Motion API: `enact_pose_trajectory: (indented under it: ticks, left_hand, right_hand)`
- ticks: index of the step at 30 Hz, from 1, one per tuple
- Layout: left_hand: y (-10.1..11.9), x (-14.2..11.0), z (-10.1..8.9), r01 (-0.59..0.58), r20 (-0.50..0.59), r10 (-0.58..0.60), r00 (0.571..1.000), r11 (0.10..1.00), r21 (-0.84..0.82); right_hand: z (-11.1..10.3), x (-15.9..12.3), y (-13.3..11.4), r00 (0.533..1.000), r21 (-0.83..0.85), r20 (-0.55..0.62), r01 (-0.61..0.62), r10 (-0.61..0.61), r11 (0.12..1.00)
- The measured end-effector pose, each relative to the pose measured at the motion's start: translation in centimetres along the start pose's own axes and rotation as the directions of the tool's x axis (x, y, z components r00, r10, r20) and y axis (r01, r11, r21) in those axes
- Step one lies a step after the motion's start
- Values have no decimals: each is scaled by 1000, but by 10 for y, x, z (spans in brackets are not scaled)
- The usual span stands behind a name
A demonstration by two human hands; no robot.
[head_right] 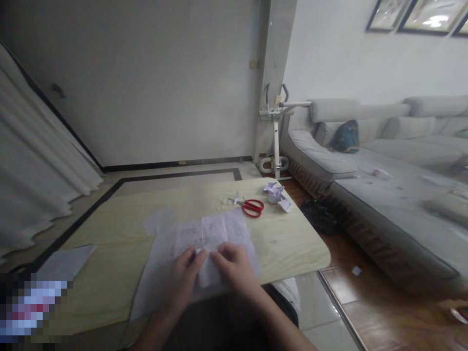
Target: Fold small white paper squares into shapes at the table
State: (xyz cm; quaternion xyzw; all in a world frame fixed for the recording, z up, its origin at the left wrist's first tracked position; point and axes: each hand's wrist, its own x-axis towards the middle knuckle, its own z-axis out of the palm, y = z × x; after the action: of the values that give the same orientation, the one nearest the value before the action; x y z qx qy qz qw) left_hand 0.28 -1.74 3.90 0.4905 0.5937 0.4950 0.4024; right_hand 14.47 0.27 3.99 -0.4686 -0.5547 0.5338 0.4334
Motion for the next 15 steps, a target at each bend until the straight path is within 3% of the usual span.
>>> enact_pose_trajectory:
  ticks: [15]
  left_hand:
    - [4,-2,-1,-5,-23,4,1000,999,-49]
  right_hand:
    - [-1,-2,0,1000,86,4,-25,25,996]
